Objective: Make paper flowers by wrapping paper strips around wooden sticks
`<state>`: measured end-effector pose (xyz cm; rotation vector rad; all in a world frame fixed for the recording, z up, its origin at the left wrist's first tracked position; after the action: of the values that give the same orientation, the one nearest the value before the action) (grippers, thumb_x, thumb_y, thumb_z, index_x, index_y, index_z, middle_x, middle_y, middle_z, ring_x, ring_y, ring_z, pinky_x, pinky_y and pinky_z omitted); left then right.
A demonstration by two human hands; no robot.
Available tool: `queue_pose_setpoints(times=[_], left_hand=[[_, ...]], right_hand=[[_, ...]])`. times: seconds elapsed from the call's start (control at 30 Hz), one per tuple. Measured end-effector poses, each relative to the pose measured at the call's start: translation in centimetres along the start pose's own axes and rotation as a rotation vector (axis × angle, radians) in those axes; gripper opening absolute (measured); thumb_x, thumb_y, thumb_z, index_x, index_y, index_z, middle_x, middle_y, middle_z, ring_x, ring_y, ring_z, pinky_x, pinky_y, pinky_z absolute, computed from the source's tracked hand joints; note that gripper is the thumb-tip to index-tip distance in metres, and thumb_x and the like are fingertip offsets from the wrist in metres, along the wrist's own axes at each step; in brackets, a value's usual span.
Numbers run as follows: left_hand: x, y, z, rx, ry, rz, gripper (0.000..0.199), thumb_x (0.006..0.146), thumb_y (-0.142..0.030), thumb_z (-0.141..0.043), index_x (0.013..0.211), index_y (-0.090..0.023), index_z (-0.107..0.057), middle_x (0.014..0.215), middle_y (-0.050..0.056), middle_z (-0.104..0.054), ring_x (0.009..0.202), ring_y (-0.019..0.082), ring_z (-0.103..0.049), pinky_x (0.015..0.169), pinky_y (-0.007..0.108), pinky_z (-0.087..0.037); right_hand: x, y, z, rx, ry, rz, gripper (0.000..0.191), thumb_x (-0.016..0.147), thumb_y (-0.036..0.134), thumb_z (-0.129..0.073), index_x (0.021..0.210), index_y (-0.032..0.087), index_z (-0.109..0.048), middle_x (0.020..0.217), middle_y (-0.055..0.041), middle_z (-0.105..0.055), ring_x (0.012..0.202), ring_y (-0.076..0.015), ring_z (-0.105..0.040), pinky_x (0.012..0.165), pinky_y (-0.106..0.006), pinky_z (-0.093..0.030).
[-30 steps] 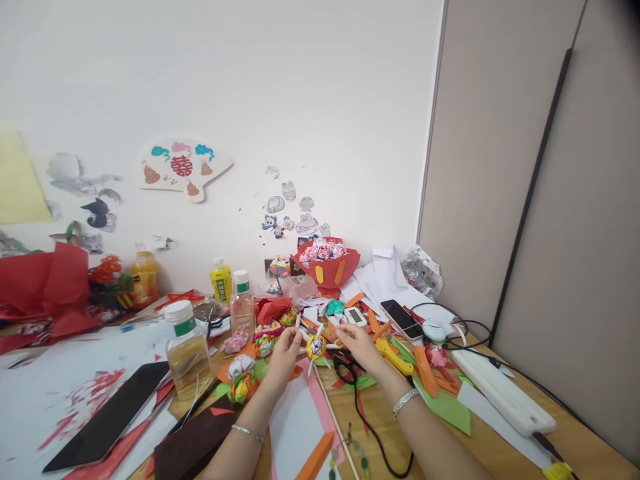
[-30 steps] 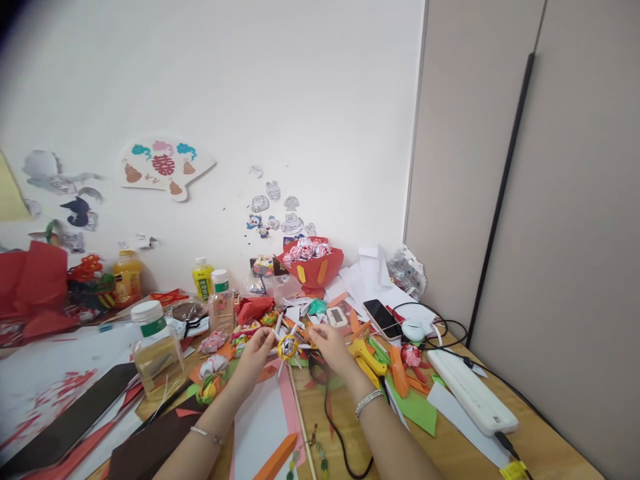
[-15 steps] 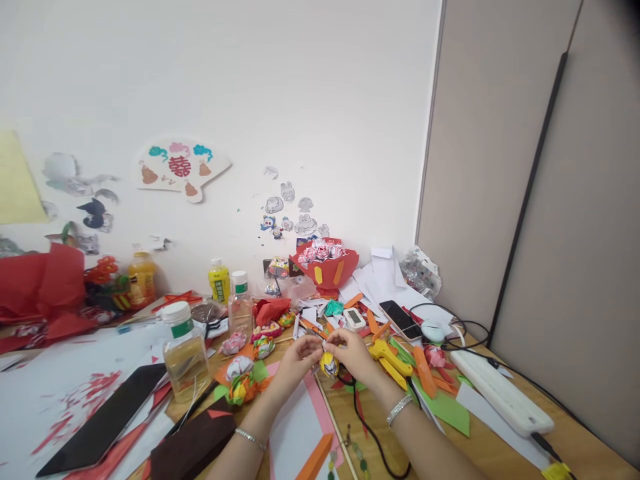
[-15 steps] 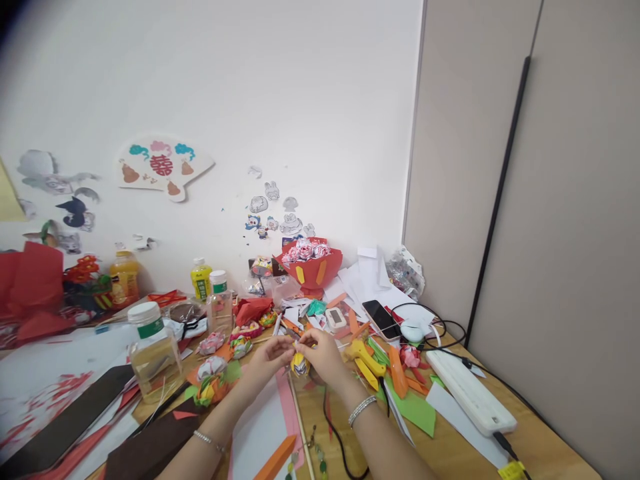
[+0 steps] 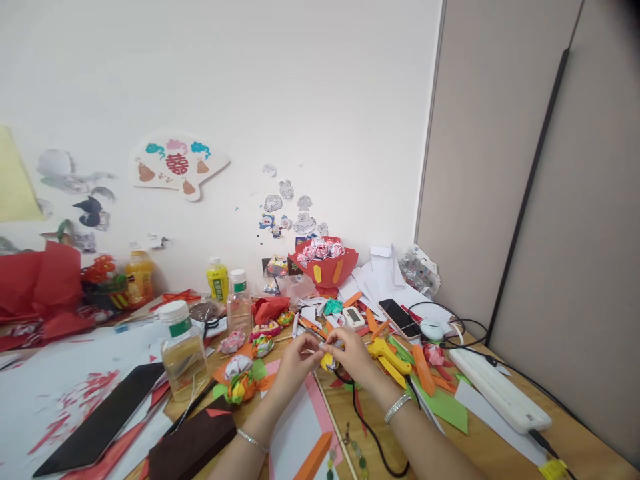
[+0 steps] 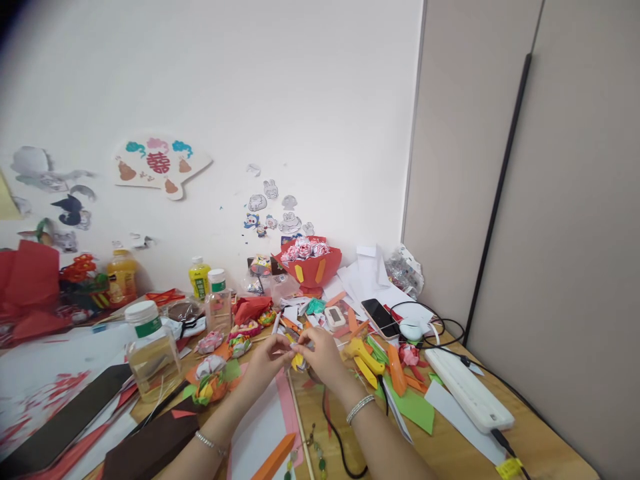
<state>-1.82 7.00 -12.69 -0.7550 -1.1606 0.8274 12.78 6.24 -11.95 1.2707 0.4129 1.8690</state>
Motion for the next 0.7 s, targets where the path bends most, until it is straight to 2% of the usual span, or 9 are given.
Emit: queue_pose_setpoints(times=[0.23, 0.4, 0.53, 0.7], left_hand=[[-0.2, -0.7, 0.4, 0.098, -0.101, -0.09, 0.01, 0.068, -0.026, -0.061, 0.075, -0.019, -0.062, 0.078, 0.003, -0.064, 0.076, 0.017, -0.061, 0.072, 0.032, -0.052], [-0.6, -0.7, 0.1, 0.177, -0.166, -0.113, 0.014, 0.072, -0.03, -0.059, 0.079, -0.02, -0.065, 0.081, 0.005, -0.068, 0.078, 0.02, -0.063, 0.073, 0.035, -0.052], [-1.1, -0.8, -0.3, 0.222, -0.2, -0.125, 0.016, 0.075, -0.03, -0.058, 0.084, -0.021, -0.066, 0.089, 0.006, -0.07, 0.085, 0.021, -0.063, 0.082, 0.039, -0.049], [-1.4, -1.3, -0.3, 0.251, -0.229, -0.144, 0.015, 0.076, -0.03, -0.057, 0.087, -0.023, -0.065, 0.094, 0.006, -0.07, 0.091, 0.022, -0.062, 0.086, 0.039, -0.047]], right_hand=[[-0.2, 0.6, 0.1, -0.077, -0.038, 0.207, 0.006, 0.078, 0.017, -0.06, 0.082, 0.021, -0.061, 0.083, -0.002, -0.061, 0.085, -0.018, -0.053, 0.076, -0.03, -0.041], [-0.3, 0.3, -0.2, -0.116, -0.113, 0.201, 0.004, 0.08, 0.018, -0.058, 0.082, 0.021, -0.061, 0.081, -0.0025, -0.061, 0.082, -0.0187, -0.054, 0.075, -0.032, -0.042], [-0.5, 0.6, -0.1, -0.154, -0.162, 0.191, 0.003, 0.081, 0.019, -0.057, 0.079, 0.021, -0.059, 0.078, -0.0021, -0.06, 0.08, -0.0185, -0.054, 0.073, -0.031, -0.043], [-0.7, 1.1, 0.0, -0.2, -0.192, 0.252, 0.007, 0.084, 0.022, -0.054, 0.078, 0.021, -0.057, 0.078, -0.0028, -0.06, 0.081, -0.0189, -0.053, 0.075, -0.033, -0.043]])
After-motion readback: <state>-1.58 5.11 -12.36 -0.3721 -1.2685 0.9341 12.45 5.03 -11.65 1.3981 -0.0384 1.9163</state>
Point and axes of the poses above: each hand's wrist, its own x-axis towards the middle knuckle, its own z-axis out of the back of the hand, y = z × x, the point moved 3 cm from there along x, towards the middle knuckle
